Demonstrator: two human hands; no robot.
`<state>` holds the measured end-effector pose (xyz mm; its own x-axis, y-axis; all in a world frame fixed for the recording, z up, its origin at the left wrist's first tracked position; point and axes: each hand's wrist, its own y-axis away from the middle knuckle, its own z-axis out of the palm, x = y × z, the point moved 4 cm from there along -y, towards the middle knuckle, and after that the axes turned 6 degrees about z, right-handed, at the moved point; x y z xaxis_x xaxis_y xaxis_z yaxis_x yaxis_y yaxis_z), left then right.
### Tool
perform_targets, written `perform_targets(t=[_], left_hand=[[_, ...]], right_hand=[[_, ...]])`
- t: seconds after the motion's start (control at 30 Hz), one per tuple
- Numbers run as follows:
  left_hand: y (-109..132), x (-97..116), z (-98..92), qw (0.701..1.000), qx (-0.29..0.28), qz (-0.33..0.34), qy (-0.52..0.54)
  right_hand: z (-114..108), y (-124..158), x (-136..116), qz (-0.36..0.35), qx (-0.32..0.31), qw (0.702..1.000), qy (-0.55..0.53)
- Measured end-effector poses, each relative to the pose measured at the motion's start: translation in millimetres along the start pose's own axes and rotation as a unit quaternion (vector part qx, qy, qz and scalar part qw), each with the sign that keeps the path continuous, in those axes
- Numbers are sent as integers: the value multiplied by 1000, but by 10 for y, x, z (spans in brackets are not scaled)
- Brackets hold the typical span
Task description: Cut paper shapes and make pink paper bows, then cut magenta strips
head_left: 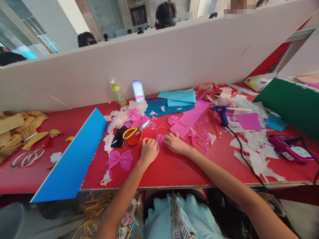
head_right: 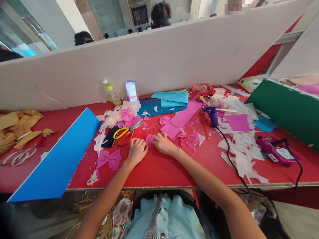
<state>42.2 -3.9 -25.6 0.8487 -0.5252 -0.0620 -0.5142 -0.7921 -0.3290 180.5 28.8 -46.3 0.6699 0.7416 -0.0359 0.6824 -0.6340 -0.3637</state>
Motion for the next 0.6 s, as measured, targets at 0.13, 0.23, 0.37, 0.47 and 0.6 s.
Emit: perform_targets(t=[0.13,0.23,0.37,0.47,0.6], left_hand=[[3,2,0,1000,2,1,9],[8,3,3,1000,4,3,9],[15,0,14,1000,2,6,-5],[17,-4,23,1000,2,8,-7],[12,-4,21,1000,7,3,3]], right_hand=[[-4,-5,-12,-7,-3,1000,5],[-11,-11,-27,-11,-8,1000,17],[-21,-4,-30,-15,-16,1000,22],[-24,17,-25,-23,-14,999,17],[-24,42,-4,-12,-10,1000,2]])
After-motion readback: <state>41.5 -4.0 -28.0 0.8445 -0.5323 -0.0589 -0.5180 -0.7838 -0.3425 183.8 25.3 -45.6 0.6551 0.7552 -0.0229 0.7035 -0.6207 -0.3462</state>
